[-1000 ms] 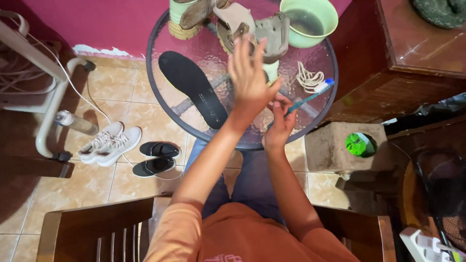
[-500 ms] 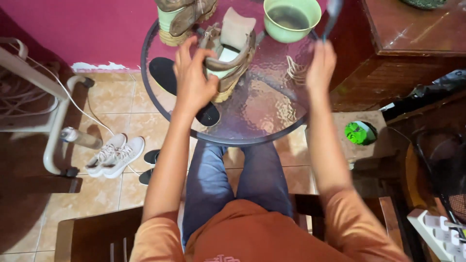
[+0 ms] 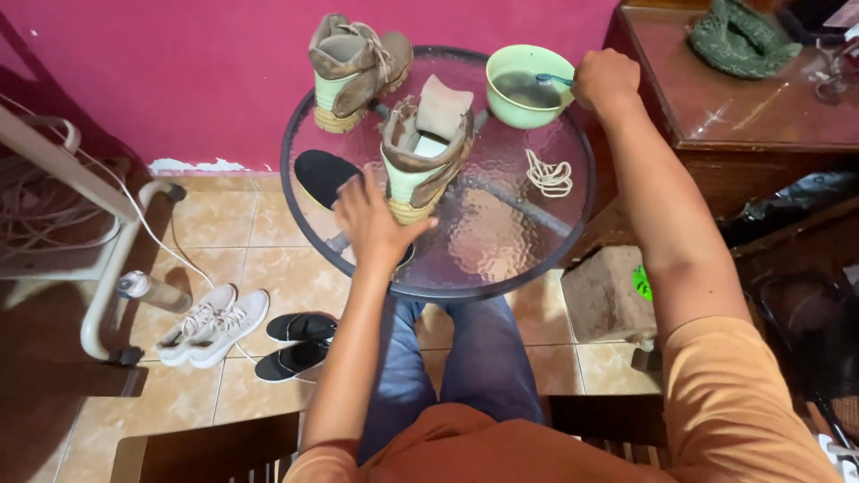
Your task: Cleaning and preparing the sole of a boot and a replacement sole piece for repair using a toothbrush and cleaning solution.
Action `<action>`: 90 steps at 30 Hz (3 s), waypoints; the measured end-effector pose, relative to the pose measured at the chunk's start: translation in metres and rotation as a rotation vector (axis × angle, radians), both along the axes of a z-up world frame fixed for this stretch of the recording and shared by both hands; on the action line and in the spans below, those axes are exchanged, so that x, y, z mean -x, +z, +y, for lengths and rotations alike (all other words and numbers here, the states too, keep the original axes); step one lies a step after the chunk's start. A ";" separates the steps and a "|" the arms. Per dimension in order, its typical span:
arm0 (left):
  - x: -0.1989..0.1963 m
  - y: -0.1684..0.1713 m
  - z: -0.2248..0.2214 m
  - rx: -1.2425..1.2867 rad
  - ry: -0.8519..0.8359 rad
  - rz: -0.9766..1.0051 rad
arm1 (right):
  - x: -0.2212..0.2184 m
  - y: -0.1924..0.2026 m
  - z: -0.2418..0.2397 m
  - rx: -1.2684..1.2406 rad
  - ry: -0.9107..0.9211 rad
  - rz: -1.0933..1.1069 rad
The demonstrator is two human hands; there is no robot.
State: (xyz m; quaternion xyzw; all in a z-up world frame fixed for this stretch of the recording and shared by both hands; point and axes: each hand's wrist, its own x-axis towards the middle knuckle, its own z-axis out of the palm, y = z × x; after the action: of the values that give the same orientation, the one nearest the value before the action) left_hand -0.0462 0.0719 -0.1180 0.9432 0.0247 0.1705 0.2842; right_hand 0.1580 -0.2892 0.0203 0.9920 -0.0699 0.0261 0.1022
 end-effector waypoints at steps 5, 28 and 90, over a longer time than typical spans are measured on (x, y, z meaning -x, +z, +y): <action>0.028 -0.021 0.020 -0.142 0.035 0.381 | 0.002 -0.011 -0.009 0.022 0.044 0.014; -0.019 0.008 -0.017 0.654 -0.050 -0.125 | 0.103 0.046 -0.007 -0.063 0.056 0.172; 0.021 0.011 0.016 -0.044 -0.377 -0.494 | 0.267 -0.081 0.103 -0.069 0.681 -0.216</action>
State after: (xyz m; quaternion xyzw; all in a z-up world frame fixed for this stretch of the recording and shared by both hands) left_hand -0.0675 0.0878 -0.1065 0.8671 -0.2243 0.3393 0.2877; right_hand -0.1095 -0.1858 -0.0606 0.9527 0.2536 0.1611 0.0459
